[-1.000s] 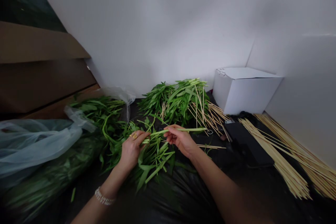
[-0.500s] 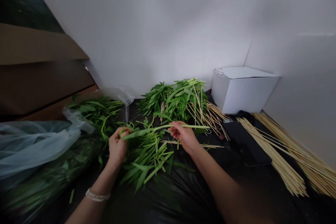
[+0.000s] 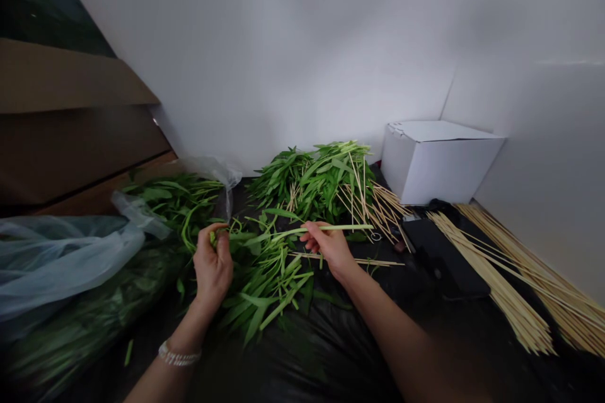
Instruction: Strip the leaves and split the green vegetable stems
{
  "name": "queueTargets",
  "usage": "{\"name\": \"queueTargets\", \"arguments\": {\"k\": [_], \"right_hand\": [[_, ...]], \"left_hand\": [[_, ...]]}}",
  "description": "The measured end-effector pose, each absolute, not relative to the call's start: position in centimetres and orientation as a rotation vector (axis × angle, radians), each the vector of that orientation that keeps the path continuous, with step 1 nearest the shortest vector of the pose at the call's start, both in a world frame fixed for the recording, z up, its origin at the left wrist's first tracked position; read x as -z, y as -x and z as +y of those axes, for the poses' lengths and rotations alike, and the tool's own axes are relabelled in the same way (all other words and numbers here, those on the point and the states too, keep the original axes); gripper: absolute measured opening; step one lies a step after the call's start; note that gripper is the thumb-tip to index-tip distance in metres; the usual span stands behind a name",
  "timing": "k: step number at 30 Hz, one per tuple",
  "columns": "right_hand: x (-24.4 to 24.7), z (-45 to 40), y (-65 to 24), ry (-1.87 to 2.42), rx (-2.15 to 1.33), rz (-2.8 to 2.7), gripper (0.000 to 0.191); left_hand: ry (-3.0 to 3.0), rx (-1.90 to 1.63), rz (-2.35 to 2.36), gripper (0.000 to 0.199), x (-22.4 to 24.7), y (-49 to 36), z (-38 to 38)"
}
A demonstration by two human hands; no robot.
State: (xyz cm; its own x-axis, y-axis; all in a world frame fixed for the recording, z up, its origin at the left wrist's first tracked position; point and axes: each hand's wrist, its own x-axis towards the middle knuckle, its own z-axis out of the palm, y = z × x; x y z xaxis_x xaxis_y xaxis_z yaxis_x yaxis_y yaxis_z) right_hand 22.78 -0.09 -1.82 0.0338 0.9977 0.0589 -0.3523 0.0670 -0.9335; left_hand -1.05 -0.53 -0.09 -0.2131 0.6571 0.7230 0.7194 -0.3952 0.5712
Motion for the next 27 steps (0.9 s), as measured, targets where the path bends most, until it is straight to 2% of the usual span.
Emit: {"name": "queueTargets", "arguments": {"k": [7, 15, 20, 27], "right_hand": [[1.9, -0.9, -21.6, 0.945, -1.262, -1.109, 0.035], [2.1, -1.0, -20.9, 0.966, -1.231, -1.248, 0.029], [1.5, -1.2, -21.3, 0.94, -1.249, -1.269, 0.034], [1.2, -1.4, -21.6, 0.928, -1.262, -1.304, 0.033]], "left_hand": [[2.22, 1.351, -1.323, 0.017, 0.2, -0.6, -1.5], [2.522, 0.899, -1.155, 0.024, 0.9, -1.8, -1.4], [2.545, 0.877, -1.212, 0.023, 0.7, -1.8, -1.5], [2.4, 0.884, -1.315, 0.012, 0.2, -1.5, -1.7]]}}
